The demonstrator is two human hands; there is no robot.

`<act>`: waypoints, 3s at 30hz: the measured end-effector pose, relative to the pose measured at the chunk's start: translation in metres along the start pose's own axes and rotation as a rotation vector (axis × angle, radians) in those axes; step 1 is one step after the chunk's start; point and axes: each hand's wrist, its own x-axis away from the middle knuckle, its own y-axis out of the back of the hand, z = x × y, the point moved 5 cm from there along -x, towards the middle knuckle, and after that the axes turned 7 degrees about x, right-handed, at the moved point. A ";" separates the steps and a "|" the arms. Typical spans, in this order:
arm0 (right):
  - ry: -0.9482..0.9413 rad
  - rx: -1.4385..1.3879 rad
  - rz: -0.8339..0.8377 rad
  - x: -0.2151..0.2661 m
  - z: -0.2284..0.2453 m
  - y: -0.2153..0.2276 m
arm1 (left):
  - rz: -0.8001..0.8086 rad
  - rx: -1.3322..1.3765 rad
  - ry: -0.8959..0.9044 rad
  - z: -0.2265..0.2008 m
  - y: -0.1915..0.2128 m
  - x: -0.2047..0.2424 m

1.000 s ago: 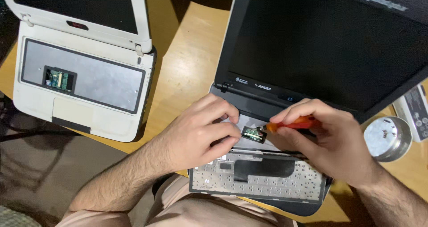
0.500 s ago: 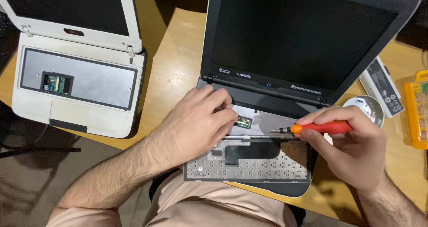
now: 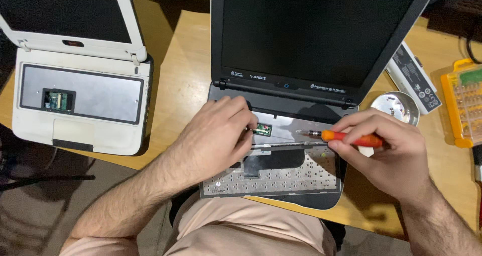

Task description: The person uses a screwdriver to remove screws from the back of a white laptop and then flips it over. They lift the keyboard from the laptop, disconnect a ribbon cable, and remove a metal cover plate. The person then places the keyboard onto the white laptop.

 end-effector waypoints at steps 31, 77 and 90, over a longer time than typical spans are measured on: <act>0.301 0.420 -0.019 0.133 0.016 -0.031 | -0.186 0.255 -0.351 -0.015 -0.011 0.120; -0.591 -0.698 -0.410 0.117 -0.015 -0.060 | -0.362 0.944 0.608 0.031 -0.029 0.106; -0.531 -0.637 -0.453 0.119 -0.016 -0.061 | -0.311 1.028 0.389 0.024 -0.023 0.103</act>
